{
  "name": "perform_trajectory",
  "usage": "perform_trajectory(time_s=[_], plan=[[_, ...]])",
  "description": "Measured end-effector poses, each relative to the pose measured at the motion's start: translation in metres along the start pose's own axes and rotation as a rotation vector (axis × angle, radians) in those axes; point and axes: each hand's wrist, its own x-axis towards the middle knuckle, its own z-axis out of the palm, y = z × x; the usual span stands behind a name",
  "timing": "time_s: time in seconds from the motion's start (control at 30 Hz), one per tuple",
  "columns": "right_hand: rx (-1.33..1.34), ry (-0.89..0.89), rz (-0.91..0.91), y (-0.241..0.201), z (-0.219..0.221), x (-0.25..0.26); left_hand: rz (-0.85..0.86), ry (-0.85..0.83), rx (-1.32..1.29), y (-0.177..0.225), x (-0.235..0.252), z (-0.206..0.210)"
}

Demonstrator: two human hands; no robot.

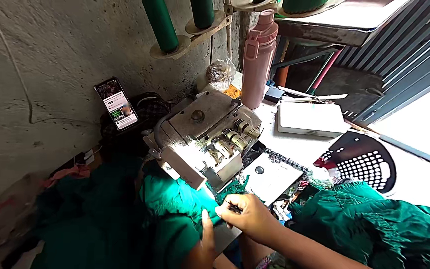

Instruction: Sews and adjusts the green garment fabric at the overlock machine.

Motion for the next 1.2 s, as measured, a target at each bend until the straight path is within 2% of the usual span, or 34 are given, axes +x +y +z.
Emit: perform_trajectory(time_s=[0.1, 0.23, 0.37, 0.47, 0.57, 0.63, 0.8, 0.87, 0.93, 1.03, 1.2], plan=[[-0.040, 0.011, 0.031, -0.003, 0.001, 0.029, -0.019, -0.177, 0.131, -0.001, 0.022, -0.009], [-0.030, 0.069, 0.029, -0.001, 0.007, 0.047, -0.074, -0.274, 0.240, -0.008, 0.052, -0.010], [0.011, 0.128, -0.003, 0.007, 0.009, 0.037, -0.336, -0.547, 0.331, -0.006, 0.090, -0.017], [-0.053, 0.155, -0.124, 0.037, 0.009, 0.016, -0.463, -0.600, 0.379, -0.002, 0.110, -0.017], [-0.403, 0.182, -0.368, 0.076, 0.004, -0.010, -0.571, -0.502, 0.310, -0.005, 0.109, -0.015], [-0.533, 0.187, -0.466, 0.085, 0.000, -0.019, -0.623, -0.411, 0.245, -0.005, 0.101, -0.018], [-0.581, 0.076, -0.364, 0.024, -0.008, -0.019, -0.687, -0.230, 0.154, -0.007, 0.074, -0.029], [-0.623, 0.035, -0.419, -0.002, -0.007, -0.013, -0.715, -0.177, 0.111, -0.003, 0.065, -0.036], [-0.735, 0.106, -0.552, -0.018, 0.001, -0.002, -0.690, -0.097, 0.077, -0.001, 0.054, -0.039], [-0.867, 0.214, -0.668, -0.029, 0.019, 0.017, -0.591, 0.037, -0.011, 0.000, 0.040, -0.042], [-0.995, 0.219, -0.661, -0.030, 0.051, 0.049, -0.490, 0.116, -0.126, 0.002, 0.031, -0.041]])
